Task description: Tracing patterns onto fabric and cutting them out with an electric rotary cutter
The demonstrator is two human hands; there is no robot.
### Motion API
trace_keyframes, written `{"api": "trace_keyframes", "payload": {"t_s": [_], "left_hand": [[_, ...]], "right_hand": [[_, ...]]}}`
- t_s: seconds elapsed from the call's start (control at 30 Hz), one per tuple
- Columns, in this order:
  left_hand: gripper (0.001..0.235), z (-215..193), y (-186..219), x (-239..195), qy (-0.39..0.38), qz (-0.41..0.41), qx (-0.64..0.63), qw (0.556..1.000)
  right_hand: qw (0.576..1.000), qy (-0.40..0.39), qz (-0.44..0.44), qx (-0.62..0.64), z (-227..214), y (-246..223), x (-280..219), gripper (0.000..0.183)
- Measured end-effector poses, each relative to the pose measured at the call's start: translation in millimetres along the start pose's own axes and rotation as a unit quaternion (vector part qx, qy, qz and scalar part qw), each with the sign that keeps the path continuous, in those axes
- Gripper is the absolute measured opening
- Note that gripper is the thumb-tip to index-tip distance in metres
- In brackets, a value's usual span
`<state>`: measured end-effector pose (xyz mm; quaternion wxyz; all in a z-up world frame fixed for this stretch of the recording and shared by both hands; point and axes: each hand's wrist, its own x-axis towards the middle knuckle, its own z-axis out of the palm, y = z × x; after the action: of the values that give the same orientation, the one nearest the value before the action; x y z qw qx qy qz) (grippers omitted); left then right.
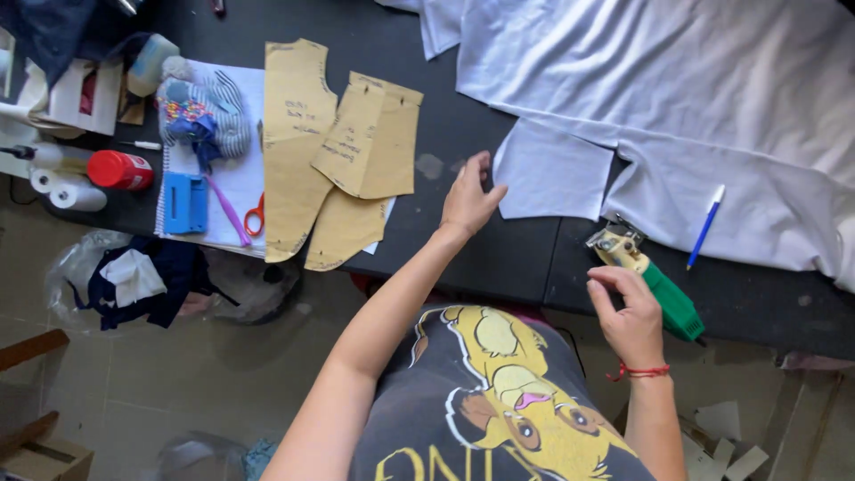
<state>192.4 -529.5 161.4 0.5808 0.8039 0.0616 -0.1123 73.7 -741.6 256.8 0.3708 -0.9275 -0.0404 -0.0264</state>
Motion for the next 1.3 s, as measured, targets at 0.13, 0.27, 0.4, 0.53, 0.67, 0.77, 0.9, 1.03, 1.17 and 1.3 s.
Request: {"api": "trace_keyframes", "payload": {"t_s": [0.13,0.27,0.4,0.53,0.67,0.77,0.9,1.03,1.17,1.3], "left_hand": [[0.053,46.0,8.7,37.2,0.067,-0.072,0.135,0.986],[0.031,60.9,14.4,41.4,0.027,-0.134,0.151,0.979],[0.029,36.4,34.9,18.8,0.022,-0.099,-0.048,0.994],[0.018,-18.8,41.5,15.0,0.064,0.001,-0.049,0.997],[0.029,-66.1,60.5,1.7,0.075,0.054,0.035,0.995],[0.024,-77.9,62.4,-0.1,0.112,0.063,0.099,0.987],[0.024,-85.2,55.0,7.1,0.133,0.067,0.104,0.983],[0.021,-94.6,54.5,15.8,0.13,0.055,0.064,0.988],[0.028,-108.5,55.0,26.4,0.113,0.049,0.063,0.99],[0.026,-141.4,36.5,58.5,0.148,0.085,0.055,0.984]], "right_hand": [[1.0,0.017,-0.013,-0.014,-36.3,27.0,-10.0,0.01],[0.999,-0.027,0.019,0.018,-52.0,32.0,-4.2,0.008],[0.999,-0.047,-0.002,0.016,-53.9,37.4,11.9,0.007],[0.999,-0.024,0.029,0.037,-49.1,29.2,25.9,0.012],[0.999,-0.013,0.029,0.04,-41.9,26.0,31.6,0.012],[0.999,-0.013,0.036,0.035,-35.3,27.6,31.8,0.012],[0.999,-0.009,0.043,0.023,-30.7,23.4,37.1,0.011],[0.999,-0.007,0.041,0.023,-29.0,21.3,42.5,0.012],[0.999,0.004,0.043,0.002,-28.5,26.2,44.3,0.01],[0.998,0.012,0.066,-0.019,-30.7,33.7,46.4,0.011]]}}
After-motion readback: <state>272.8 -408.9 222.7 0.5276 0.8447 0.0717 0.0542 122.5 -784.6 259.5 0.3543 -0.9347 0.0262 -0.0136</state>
